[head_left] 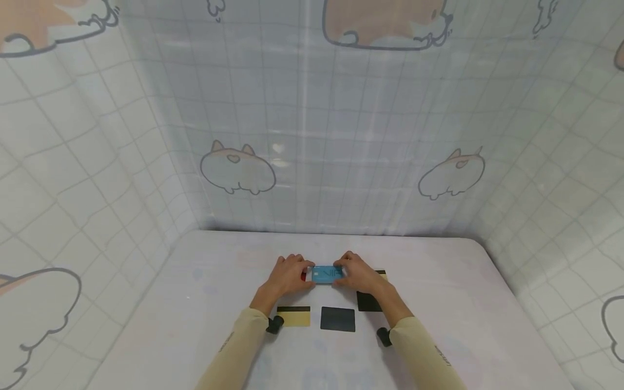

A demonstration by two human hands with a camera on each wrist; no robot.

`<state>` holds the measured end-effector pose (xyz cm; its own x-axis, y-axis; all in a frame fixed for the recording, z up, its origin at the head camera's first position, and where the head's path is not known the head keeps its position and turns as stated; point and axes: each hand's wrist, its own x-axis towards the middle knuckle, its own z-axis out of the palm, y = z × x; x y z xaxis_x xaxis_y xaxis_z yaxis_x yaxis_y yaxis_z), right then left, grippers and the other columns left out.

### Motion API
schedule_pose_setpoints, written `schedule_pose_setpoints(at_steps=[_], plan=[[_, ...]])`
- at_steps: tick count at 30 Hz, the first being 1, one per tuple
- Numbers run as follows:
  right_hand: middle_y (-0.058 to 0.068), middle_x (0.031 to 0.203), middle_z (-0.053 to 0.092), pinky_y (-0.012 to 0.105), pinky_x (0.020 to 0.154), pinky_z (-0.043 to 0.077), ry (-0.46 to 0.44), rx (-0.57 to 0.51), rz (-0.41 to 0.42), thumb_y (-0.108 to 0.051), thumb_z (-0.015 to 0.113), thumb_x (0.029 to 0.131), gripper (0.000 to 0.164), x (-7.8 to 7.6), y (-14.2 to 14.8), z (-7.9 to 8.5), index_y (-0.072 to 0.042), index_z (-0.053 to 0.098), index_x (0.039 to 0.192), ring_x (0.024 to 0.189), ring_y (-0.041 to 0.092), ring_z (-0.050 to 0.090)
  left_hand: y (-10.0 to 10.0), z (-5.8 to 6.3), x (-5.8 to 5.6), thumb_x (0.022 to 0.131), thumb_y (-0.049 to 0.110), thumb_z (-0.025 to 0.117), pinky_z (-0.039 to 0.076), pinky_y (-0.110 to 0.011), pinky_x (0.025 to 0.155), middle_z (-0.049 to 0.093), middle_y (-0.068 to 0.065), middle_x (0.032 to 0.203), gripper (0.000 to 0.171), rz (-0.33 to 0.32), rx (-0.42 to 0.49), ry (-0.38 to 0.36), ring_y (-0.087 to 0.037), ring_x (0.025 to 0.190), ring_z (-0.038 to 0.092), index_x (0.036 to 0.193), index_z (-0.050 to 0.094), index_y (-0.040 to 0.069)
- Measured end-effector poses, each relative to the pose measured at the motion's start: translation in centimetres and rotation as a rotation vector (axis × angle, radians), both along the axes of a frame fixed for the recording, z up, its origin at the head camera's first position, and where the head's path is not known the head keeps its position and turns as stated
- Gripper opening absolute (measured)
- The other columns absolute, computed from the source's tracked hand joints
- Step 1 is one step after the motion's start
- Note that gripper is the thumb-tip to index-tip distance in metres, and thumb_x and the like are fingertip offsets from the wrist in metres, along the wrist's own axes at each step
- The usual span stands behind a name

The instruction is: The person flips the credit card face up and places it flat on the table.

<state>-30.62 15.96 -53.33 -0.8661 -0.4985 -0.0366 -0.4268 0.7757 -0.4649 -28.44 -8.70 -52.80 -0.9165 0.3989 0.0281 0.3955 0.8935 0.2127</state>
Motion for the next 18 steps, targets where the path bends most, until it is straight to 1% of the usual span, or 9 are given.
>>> schedule_pose_setpoints(at_steps=[11, 18], plan=[[0.003, 0.120, 0.056, 0.039, 0.101, 0.047, -0.033, 0.046, -0.024, -0.036, 0.083, 0.083, 0.054, 1.0, -0.5, 0.6, -0.012, 0.068, 0.129, 0.109, 0.018, 0.054, 0.4, -0.2, 0.6, 0.084, 0.049, 0.078, 0.039, -0.043, 0.089, 0.061, 0.003, 0.105, 0.054, 0.021, 0.004, -0.035, -0.019, 0.100, 0.051, 0.130, 0.068, 0.024], [0.003, 0.119, 0.058, 0.038, 0.100, 0.048, -0.011, 0.092, -0.031, -0.037, 0.085, 0.080, 0.056, 1.4, -0.7, 0.8, -0.012, 0.069, 0.127, 0.107, 0.017, 0.054, 0.4, 0.0, 1.1, 0.084, 0.049, 0.078, 0.038, -0.043, 0.088, 0.062, 0.003, 0.106, 0.053, 0.015, -0.007, -0.030, -0.019, 0.099, 0.052, 0.130, 0.069, 0.025]])
